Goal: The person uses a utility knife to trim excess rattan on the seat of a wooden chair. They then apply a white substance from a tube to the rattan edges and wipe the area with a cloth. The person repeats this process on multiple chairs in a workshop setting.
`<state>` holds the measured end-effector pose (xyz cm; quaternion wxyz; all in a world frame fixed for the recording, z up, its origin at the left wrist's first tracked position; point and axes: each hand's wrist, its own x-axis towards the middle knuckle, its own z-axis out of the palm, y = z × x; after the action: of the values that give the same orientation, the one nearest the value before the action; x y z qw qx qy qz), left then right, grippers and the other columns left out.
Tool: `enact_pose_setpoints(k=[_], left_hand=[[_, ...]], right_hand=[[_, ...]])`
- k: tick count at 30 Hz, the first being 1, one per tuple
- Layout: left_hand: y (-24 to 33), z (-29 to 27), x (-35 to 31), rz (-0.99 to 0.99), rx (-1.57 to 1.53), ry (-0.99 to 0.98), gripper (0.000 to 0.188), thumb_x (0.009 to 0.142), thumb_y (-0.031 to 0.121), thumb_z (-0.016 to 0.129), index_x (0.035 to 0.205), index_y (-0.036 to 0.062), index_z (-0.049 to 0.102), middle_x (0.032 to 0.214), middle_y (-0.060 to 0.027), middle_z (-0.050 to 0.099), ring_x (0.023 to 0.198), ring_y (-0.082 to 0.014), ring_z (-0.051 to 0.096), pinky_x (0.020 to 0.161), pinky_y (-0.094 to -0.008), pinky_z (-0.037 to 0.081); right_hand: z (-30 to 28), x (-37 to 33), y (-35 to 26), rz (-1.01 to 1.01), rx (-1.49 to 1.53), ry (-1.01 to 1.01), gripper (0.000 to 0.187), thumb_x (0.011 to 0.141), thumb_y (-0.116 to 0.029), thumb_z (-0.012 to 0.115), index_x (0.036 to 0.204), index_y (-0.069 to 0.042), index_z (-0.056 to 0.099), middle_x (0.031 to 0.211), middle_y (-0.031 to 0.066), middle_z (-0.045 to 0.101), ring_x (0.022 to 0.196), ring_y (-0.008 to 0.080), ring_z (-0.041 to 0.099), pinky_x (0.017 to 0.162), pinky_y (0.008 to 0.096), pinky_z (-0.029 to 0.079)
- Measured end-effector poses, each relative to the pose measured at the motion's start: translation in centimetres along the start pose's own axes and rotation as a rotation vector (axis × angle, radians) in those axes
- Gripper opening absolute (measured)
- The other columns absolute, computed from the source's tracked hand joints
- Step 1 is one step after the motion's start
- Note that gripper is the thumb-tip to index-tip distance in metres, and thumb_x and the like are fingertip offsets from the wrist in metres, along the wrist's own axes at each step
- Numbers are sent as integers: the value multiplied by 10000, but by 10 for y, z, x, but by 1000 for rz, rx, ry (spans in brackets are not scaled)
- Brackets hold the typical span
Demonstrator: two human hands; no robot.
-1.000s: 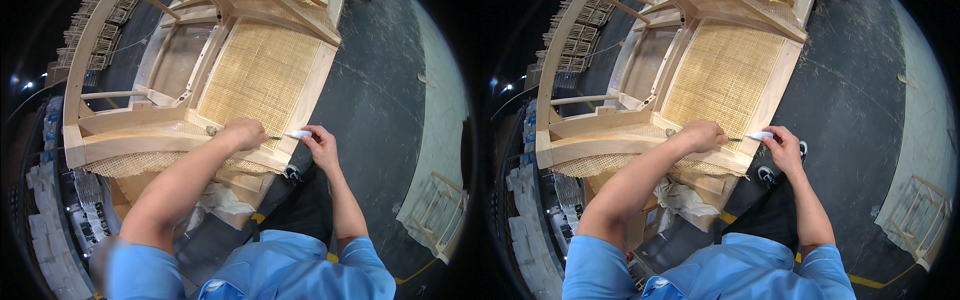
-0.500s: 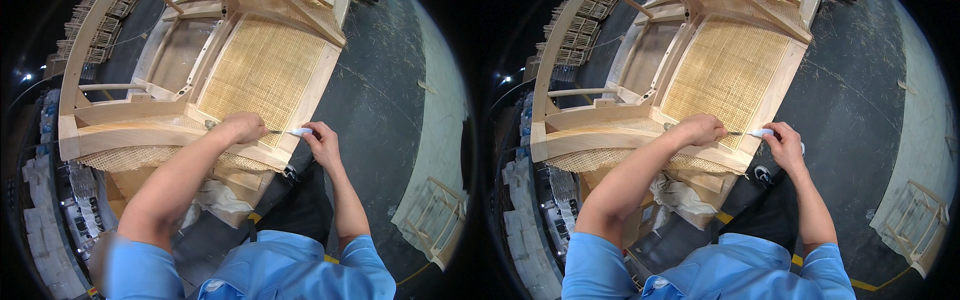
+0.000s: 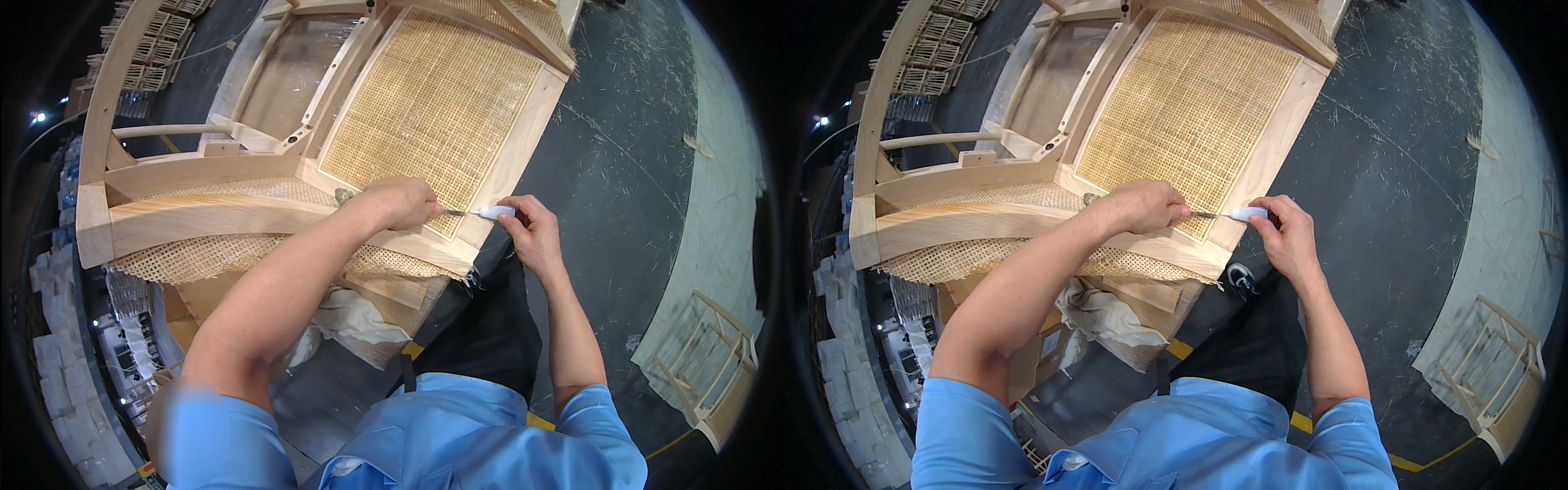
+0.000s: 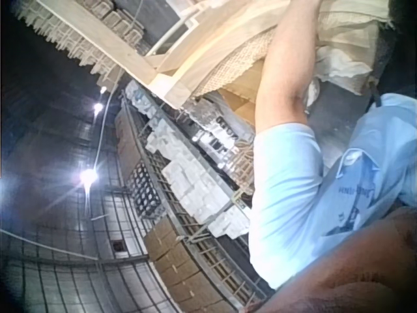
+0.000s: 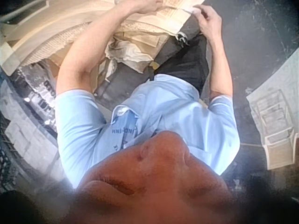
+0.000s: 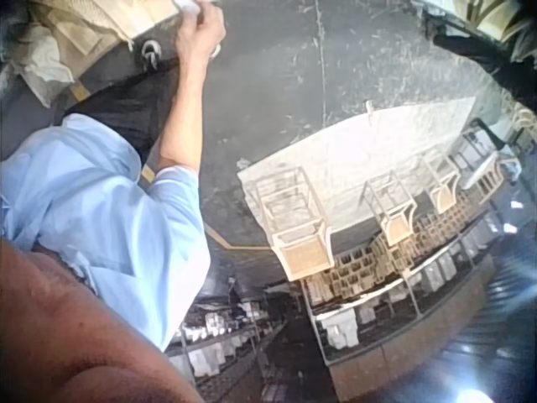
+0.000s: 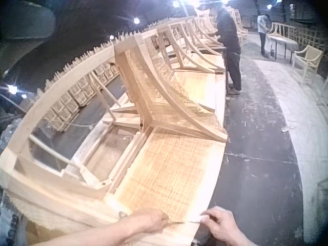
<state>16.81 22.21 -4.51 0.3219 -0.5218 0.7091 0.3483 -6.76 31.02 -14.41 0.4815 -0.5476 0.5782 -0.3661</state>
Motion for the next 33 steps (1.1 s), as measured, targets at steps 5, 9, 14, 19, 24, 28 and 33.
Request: enact_pose_setpoints(k=[5, 9, 14, 19, 24, 28, 33], left_hand=[[4, -3, -3, -7, 19, 13, 393, 1046, 448, 525, 1195, 167, 758, 1070, -119, 756, 1031, -311, 708, 945, -464, 539], [9, -5, -6, -53, 16, 3, 383, 1041, 443, 540, 1239, 188, 746, 1109, -110, 755, 1070, -304, 702, 962, -459, 536], [13, -7, -5, -99, 26, -25, 382, 1041, 445, 541, 1238, 190, 747, 1103, -103, 758, 1069, -293, 704, 955, -453, 541], [13, -7, -4, -93, 36, -27, 384, 1045, 444, 534, 1240, 191, 746, 1098, -99, 759, 1065, -278, 706, 954, -450, 545], [13, -7, -4, -92, 32, -38, 383, 1048, 440, 529, 1243, 191, 744, 1098, -95, 758, 1064, -270, 707, 962, -448, 545], [11, -6, -4, -78, 33, -28, 383, 1048, 437, 530, 1246, 187, 742, 1094, -95, 757, 1063, -270, 707, 966, -449, 544], [12, -6, -5, -81, 29, -30, 382, 1049, 436, 529, 1238, 184, 747, 1087, -102, 760, 1054, -274, 711, 965, -454, 543]], right_hand=[[0, 0, -2, -12, -18, 2, 204, 870, -35, 724, 1072, -9, 724, 867, 89, 635, 728, 177, 596, 696, 305, 494], [1, 0, -6, -36, -55, -8, 203, 869, -38, 729, 1070, -12, 725, 873, 96, 643, 736, 187, 613, 697, 312, 502], [2, 0, -8, -52, -72, -9, 201, 869, -40, 731, 1068, -18, 724, 876, 99, 649, 740, 200, 629, 695, 320, 510], [2, 0, -9, -84, -98, -6, 199, 870, -41, 729, 1067, -21, 724, 865, 104, 641, 739, 214, 632, 692, 325, 512], [2, 1, -8, -92, -123, -6, 197, 867, -41, 730, 1062, -21, 725, 857, 107, 635, 734, 225, 630, 679, 337, 508], [1, 1, -10, -89, -125, -14, 191, 862, -44, 733, 1051, -18, 727, 850, 107, 630, 729, 230, 627, 668, 344, 503], [2, 2, -11, -115, -128, 31, 186, 856, -44, 735, 1039, -11, 726, 843, 110, 626, 724, 227, 626, 668, 340, 501]])
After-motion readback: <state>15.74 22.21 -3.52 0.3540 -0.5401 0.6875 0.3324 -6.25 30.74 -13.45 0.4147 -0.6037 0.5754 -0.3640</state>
